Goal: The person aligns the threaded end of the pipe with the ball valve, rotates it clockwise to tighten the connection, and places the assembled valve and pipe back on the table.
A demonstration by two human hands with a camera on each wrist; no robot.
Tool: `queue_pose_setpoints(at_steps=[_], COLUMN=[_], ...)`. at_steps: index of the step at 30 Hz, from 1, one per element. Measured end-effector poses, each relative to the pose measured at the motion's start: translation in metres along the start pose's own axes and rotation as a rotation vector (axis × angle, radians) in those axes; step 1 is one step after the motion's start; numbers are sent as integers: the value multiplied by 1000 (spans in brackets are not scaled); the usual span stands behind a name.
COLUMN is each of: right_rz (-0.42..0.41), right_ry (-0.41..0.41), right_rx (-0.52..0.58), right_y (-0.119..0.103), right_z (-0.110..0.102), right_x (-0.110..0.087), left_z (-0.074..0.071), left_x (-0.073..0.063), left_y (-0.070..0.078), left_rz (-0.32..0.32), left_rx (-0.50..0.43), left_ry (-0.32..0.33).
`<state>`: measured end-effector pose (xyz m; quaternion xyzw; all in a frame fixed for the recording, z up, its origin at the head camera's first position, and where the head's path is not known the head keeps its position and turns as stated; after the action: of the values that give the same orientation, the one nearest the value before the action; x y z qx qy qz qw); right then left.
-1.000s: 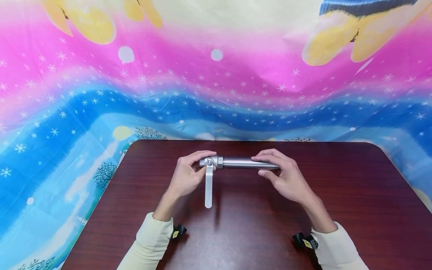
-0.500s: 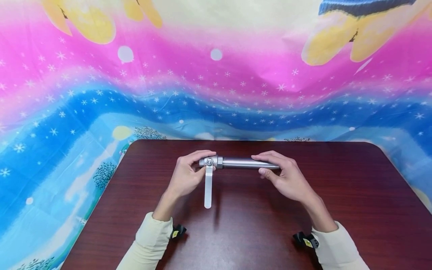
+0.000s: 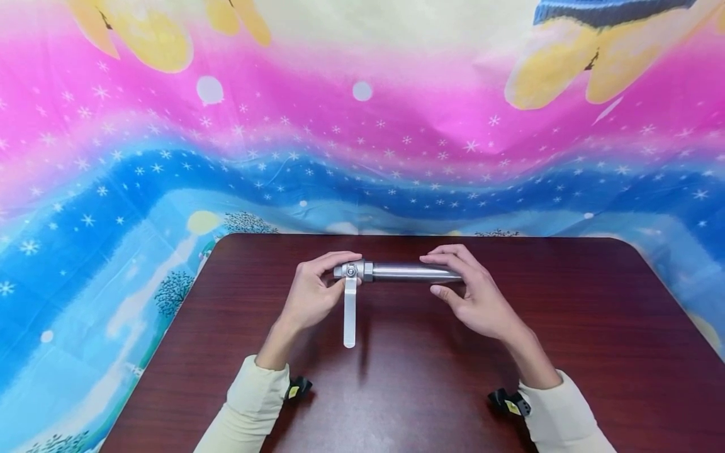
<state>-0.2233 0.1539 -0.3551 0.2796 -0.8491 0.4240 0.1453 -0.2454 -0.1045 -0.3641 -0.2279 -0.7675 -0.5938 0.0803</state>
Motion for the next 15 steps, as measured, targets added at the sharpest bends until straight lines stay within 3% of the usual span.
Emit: queue_pose_setpoints(at_steps=[15], right_rz=[52], right_ry=[28], right_rx=[8], right_y=[1], right_z=[0], right_x=[0], left_z=[-5], left_x=[0], left_y=[-4], left_rz=[-50], left_rx=[23], left_ry=[-4])
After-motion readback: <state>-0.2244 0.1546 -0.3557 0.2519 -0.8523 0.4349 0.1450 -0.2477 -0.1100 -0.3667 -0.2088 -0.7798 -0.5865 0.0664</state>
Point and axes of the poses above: each hand's wrist, its own x-axis towards the middle knuckle, its own z-axis out of the palm, y = z × x, the point moved 9 cm from there along x, towards the middle knuckle, and after that the axes turned 1 degree about -z, right-handed, at the moved point
